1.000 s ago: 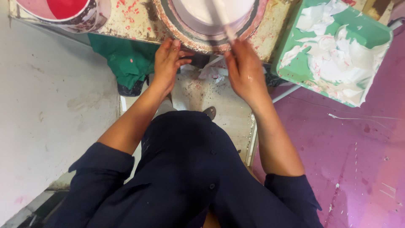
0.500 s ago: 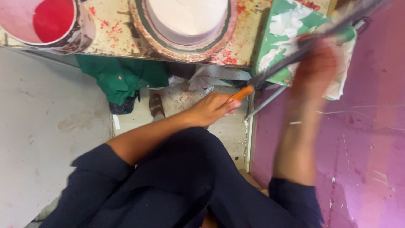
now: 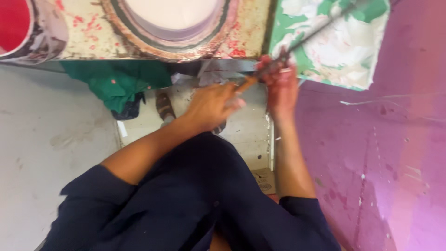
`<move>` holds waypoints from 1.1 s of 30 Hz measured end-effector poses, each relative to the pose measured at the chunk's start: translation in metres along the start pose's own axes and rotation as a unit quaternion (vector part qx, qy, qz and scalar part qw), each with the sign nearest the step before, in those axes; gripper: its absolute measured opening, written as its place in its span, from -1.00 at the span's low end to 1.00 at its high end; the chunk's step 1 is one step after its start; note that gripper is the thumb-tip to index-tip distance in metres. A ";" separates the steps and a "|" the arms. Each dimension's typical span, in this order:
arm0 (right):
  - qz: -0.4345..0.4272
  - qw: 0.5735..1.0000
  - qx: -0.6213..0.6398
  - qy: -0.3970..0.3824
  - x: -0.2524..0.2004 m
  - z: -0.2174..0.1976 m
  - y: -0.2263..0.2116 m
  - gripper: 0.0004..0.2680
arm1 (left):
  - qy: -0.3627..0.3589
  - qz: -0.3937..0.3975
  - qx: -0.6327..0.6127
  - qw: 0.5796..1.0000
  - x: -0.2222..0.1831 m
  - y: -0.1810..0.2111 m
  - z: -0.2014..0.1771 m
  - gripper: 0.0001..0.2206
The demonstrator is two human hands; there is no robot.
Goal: The person frosts a red cake by applying white cream from a tray and smoothing it over the surface using a long spatula.
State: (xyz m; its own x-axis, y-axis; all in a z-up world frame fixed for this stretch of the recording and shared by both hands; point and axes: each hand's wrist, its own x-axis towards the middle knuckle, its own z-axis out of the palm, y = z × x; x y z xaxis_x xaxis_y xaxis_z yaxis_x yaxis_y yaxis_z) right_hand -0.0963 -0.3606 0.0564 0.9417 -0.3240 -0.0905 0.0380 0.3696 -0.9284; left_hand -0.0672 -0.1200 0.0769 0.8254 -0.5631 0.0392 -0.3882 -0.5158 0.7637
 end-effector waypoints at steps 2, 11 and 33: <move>-0.018 1.000 -0.008 -0.008 -0.007 0.051 0.004 -0.65 | -0.039 0.088 -0.189 0.977 0.006 -0.015 0.014 -0.52; -0.029 0.878 -0.469 -0.088 0.048 0.086 -0.053 -0.76 | 0.114 -0.182 -0.699 0.682 -0.005 -0.143 -0.016 -0.55; -0.252 0.678 -0.680 -0.117 0.063 0.138 -0.055 -0.82 | 0.249 -0.144 -0.650 0.704 -0.015 -0.160 -0.063 -0.65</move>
State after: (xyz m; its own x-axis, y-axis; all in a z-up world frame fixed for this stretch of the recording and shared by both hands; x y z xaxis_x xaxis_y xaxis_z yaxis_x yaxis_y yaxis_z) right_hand 0.0071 -0.2808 0.1511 0.9570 0.0946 0.2743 0.1805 -0.9343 -0.3075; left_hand 0.0085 0.0110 -0.0055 0.9598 -0.0933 -0.2647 0.2608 0.6452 0.7181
